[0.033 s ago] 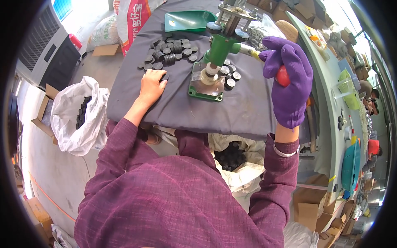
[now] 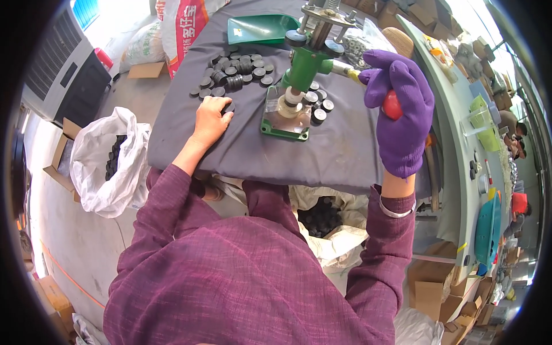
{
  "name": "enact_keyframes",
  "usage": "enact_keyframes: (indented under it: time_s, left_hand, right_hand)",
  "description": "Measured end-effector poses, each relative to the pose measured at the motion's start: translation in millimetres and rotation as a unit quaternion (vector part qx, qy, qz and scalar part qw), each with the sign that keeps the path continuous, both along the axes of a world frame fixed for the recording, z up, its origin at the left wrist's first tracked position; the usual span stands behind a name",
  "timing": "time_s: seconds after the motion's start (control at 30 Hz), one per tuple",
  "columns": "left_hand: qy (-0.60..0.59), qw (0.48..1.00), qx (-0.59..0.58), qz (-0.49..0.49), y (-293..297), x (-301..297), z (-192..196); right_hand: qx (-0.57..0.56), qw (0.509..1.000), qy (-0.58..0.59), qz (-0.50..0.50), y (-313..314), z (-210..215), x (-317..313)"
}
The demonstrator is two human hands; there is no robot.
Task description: The person stamps small circular plastic components using a manual press.
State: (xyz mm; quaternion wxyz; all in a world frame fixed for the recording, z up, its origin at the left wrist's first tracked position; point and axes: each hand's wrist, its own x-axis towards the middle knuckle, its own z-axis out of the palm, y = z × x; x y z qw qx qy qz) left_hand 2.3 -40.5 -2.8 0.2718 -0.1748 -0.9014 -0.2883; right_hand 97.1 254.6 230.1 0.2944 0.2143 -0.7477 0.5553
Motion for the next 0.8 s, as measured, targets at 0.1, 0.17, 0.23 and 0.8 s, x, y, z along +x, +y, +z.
enact_keyframes:
  time_s: [0.1, 0.17, 0.23, 0.8]
  left_hand:
    - [-0.018, 0.995, 0.093, -0.042, 24.5, 2.4, 15.5]
    - [-0.022, 0.984, 0.151, -0.092, 49.8, 5.6, 26.7]
    - [-0.043, 0.981, 0.152, -0.116, 72.9, 4.6, 31.6]
    - [-0.106, 0.951, 0.264, -0.125, 123.4, -3.2, 41.7]
  right_hand:
    - [-0.001, 1.000, 0.006, 0.017, 2.9, -1.9, -3.3]
    - [0.000, 1.000, 0.007, 0.029, 3.9, -0.6, -2.5]
    - [0.004, 1.000, 0.009, 0.023, 3.0, -1.8, -3.0]
    - [0.072, 0.990, 0.108, 0.063, 12.1, -86.8, 22.7]
